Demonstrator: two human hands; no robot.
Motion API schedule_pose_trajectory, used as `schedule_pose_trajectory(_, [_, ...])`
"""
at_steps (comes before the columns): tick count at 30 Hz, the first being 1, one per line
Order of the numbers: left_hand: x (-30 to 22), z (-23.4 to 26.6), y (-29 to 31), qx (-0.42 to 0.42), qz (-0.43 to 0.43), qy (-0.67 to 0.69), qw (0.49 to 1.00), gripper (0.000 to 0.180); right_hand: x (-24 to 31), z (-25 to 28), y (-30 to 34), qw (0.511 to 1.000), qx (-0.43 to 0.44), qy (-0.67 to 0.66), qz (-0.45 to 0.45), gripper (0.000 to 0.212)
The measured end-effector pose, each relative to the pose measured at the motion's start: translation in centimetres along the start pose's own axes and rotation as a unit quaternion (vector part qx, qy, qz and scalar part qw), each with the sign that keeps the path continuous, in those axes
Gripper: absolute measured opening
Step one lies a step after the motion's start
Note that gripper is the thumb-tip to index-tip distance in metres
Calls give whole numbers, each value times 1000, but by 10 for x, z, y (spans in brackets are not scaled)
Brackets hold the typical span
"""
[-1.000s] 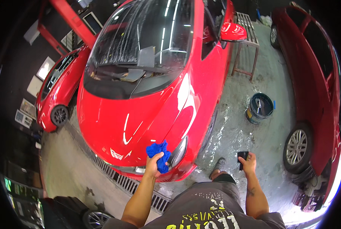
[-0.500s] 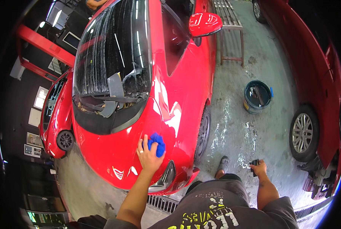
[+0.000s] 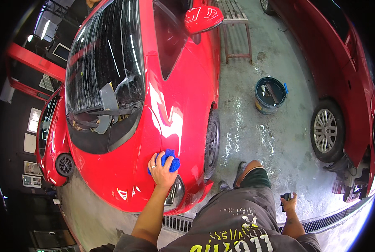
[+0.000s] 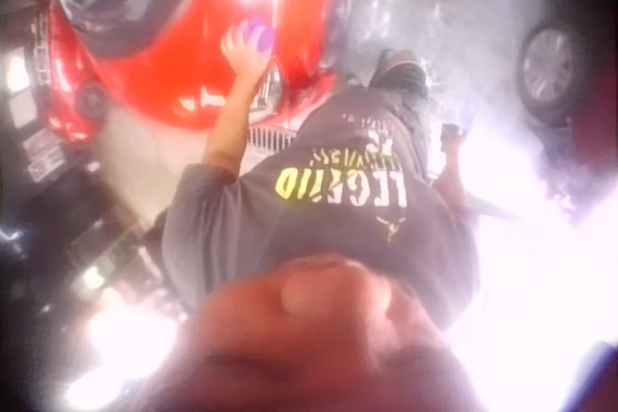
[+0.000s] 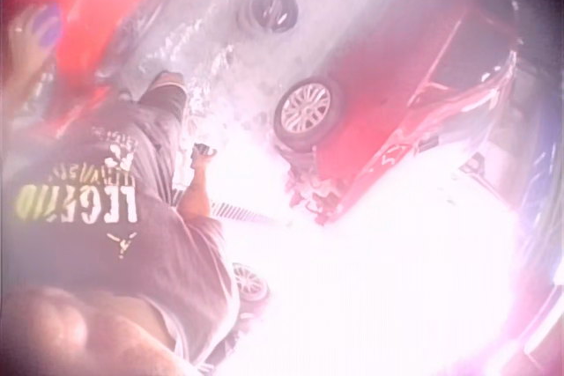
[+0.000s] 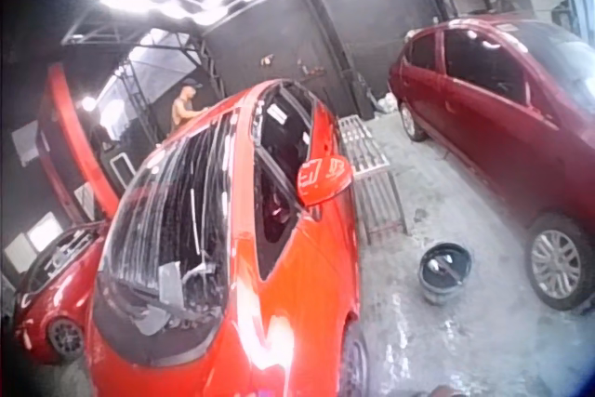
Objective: The person wipes the hood and windshield of a red car using a blue microfiber cloth. They repeatedly rub the surface, occasionally dipping the cloth into a bucket of water, and continue cleaning the front area of the vehicle.
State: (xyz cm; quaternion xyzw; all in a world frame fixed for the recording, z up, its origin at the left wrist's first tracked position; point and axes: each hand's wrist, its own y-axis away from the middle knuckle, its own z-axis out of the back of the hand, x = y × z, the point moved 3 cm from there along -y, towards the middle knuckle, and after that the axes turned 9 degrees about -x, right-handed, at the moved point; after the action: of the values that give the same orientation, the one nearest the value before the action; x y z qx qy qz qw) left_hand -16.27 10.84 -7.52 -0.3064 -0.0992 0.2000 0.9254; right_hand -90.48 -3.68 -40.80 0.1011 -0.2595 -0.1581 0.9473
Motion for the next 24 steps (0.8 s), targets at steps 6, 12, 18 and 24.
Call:
schedule_pose_trajectory(6, [-20, -28, -36, 10, 58, 60, 996, 45, 50, -4, -90, 980, -41, -151, -119, 88])
schedule_pose_trajectory(12, [-131, -149, -157, 197, 165, 92, 962, 50, 257, 8, -300, 877, 60, -452, -151, 55])
schedule_pose_trajectory(18, [-299, -456, -199, 453, 231, 247, 825, 74, 345, -185, -544, 914, 167, -370, -21, 52])
schedule_pose_trajectory(24, [-479, -711, -257, 505, 145, 339, 780, 73, 481, -276, -684, 965, 137, -183, 129, 64])
